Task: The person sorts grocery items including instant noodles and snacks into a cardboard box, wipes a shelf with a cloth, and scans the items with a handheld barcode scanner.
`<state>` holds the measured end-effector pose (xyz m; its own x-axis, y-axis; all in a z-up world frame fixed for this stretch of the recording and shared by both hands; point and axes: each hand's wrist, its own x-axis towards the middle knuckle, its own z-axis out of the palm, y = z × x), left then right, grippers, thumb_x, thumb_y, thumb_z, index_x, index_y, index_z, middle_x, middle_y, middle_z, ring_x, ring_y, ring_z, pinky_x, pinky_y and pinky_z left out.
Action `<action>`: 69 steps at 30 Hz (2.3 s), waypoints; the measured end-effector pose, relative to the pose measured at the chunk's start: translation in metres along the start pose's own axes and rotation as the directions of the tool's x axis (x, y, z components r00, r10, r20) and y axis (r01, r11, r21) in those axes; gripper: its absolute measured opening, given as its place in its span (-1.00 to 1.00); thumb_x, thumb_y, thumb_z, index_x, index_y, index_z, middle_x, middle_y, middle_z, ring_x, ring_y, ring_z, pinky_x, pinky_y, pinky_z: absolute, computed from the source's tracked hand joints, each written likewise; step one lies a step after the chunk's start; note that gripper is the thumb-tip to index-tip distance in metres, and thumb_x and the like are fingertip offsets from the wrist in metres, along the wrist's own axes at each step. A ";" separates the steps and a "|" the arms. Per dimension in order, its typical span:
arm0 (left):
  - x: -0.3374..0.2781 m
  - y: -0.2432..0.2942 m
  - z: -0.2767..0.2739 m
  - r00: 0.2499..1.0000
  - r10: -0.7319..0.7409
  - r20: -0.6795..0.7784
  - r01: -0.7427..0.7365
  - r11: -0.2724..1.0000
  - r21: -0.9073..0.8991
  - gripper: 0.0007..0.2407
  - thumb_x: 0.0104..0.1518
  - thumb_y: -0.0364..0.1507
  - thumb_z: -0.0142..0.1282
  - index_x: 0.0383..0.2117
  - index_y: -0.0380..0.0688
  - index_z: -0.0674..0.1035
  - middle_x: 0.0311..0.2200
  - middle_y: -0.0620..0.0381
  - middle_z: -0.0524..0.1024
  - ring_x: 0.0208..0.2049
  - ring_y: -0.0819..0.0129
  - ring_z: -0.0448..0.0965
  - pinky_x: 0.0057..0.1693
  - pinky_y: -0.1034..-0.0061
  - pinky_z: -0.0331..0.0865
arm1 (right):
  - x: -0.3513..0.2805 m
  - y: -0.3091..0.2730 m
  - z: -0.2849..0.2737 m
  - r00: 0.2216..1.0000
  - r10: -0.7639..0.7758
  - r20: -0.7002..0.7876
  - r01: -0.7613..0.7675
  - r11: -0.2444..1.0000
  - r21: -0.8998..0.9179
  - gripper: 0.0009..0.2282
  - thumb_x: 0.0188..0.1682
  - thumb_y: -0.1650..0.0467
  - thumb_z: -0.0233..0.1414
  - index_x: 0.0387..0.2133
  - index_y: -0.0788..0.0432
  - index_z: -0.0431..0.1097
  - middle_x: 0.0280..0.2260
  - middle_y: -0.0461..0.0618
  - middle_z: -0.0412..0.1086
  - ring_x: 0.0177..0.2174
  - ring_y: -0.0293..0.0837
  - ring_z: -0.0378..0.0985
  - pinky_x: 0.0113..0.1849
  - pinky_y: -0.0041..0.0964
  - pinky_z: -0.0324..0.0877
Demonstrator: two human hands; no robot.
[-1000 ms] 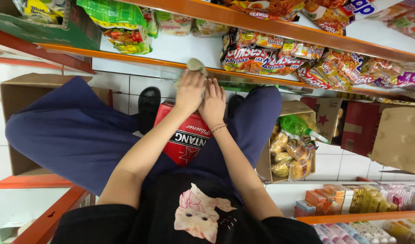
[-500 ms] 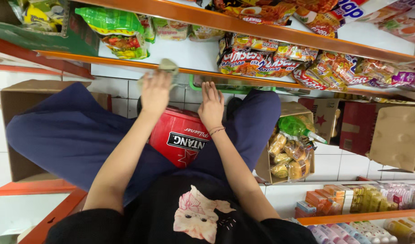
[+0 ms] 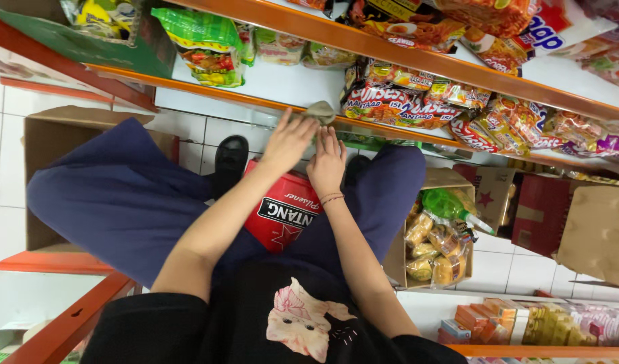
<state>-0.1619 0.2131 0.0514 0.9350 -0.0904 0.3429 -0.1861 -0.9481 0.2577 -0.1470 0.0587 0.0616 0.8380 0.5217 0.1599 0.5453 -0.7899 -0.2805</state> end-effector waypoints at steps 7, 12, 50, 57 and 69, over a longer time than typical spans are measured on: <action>-0.056 -0.094 -0.046 0.987 -0.155 -0.033 0.158 0.953 0.257 -0.62 0.17 -0.46 -0.01 0.15 -0.16 0.54 0.08 0.09 0.50 0.18 0.23 0.45 0.43 0.01 0.02 | 0.001 -0.010 -0.003 1.000 0.019 -0.013 -0.019 1.000 -0.008 -0.37 -0.18 0.54 -0.01 0.29 0.27 0.19 0.28 0.08 0.20 0.33 0.00 0.10 0.25 0.02 0.07; -0.075 -0.123 -0.087 0.958 -0.272 -0.092 0.287 0.925 0.248 -0.67 0.23 -0.47 0.01 0.13 -0.18 0.54 0.09 0.08 0.50 0.20 0.16 0.44 0.42 0.04 0.09 | 0.009 -0.017 -0.011 0.999 0.026 -0.021 -0.026 1.000 0.002 -0.37 -0.18 0.52 0.00 0.29 0.29 0.19 0.28 0.09 0.17 0.32 0.03 0.08 0.24 0.06 0.04; -0.293 -0.077 -0.352 -0.034 -0.983 -0.178 -0.116 0.181 -0.977 -0.84 0.40 -0.55 -0.08 0.02 -0.25 0.48 -0.20 0.24 0.50 -0.23 0.56 0.43 -0.09 0.63 0.34 | 0.050 -0.329 -0.051 0.574 -0.512 0.639 -0.756 -0.031 0.654 -0.78 0.23 0.42 -0.03 0.07 0.31 0.29 -0.05 0.06 0.44 -0.08 -0.10 0.55 -0.04 -0.12 0.48; -0.342 -0.125 -0.359 0.047 -0.926 -0.376 0.168 0.378 -0.910 -0.85 0.43 -0.59 -0.11 0.02 -0.31 0.49 0.01 0.10 0.61 0.07 0.40 0.57 0.29 0.47 0.40 | 0.045 -0.375 0.031 0.517 -0.514 0.685 -0.720 0.171 0.672 -0.76 0.14 0.40 -0.08 -0.01 0.30 0.30 -0.07 0.10 0.49 -0.09 -0.05 0.60 -0.11 -0.19 0.52; -0.338 -0.213 -0.280 -0.152 -0.966 -0.209 0.498 0.108 -0.860 -0.90 0.30 -0.52 0.05 -0.18 -0.28 0.58 -0.49 0.07 0.46 -0.43 0.50 0.30 -0.26 0.51 0.23 | 0.045 -0.350 0.149 0.446 -0.268 0.854 -0.823 0.253 0.509 -0.66 0.10 0.33 -0.05 0.04 0.36 0.25 0.06 0.16 0.43 0.02 0.04 0.54 -0.09 -0.09 0.50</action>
<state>-0.5227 0.5313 0.1335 -0.0255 0.9934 -0.1119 0.1860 0.1147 0.9758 -0.3035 0.4065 0.0257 0.2109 0.7194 -0.6618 -0.5619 -0.4647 -0.6843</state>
